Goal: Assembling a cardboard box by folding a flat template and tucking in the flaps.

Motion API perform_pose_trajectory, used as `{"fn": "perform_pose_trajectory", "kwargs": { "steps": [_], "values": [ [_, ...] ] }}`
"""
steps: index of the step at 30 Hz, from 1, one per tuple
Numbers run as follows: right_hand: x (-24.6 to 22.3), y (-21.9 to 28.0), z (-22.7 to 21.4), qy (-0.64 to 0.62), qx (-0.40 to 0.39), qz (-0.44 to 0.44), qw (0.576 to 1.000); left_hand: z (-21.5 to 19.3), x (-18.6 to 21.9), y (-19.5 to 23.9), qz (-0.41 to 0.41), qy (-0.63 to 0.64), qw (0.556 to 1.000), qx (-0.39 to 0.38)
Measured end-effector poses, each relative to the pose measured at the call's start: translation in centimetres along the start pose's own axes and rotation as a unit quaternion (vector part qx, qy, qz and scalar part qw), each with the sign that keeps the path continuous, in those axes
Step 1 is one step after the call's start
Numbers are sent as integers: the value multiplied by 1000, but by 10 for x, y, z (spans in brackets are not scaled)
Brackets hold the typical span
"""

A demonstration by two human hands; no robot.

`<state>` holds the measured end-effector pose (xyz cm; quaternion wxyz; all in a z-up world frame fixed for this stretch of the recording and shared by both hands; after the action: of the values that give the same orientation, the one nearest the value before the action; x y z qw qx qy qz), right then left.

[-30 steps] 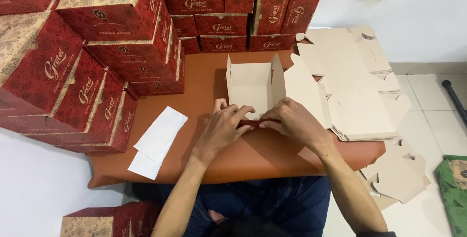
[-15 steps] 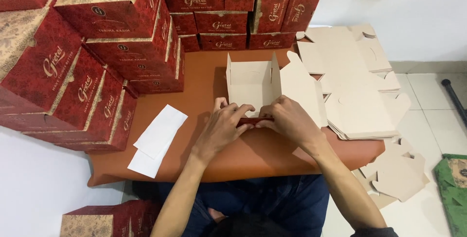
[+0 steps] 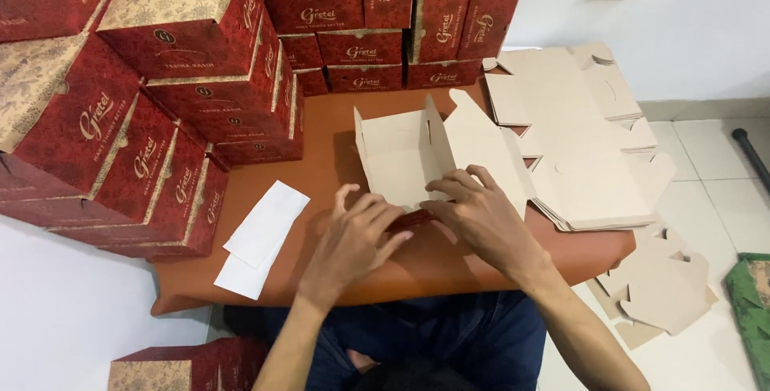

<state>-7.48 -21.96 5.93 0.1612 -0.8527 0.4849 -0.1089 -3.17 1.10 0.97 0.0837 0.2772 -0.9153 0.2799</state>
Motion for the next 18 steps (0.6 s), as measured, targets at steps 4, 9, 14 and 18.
{"fn": "perform_pose_trajectory", "kwargs": {
  "steps": [4,9,14,18],
  "values": [
    [5,9,-6,-10,-14,25,1000,-4,27,5,-9,-18,1000,-4],
    [7,22,-16,-169,-109,124,972,-3,67,9,18,-55,998,7],
    [18,33,-28,-220,-146,283,922,-3,110,9,67,-1,998,0],
    [29,38,-32,-209,-119,329,913,-31,128,0,141,77,987,19]
  ]
}}
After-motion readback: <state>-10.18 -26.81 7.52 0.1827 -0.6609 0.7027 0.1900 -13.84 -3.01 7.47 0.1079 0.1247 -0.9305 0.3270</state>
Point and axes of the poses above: each hand's wrist, its own y-axis away from the middle knuckle, its own z-axis out of the palm, x = y × z, the point moved 1 cm from there along -y, towards the middle knuckle, and after that the axes turned 1 degree about x, right-handed, at the moved point
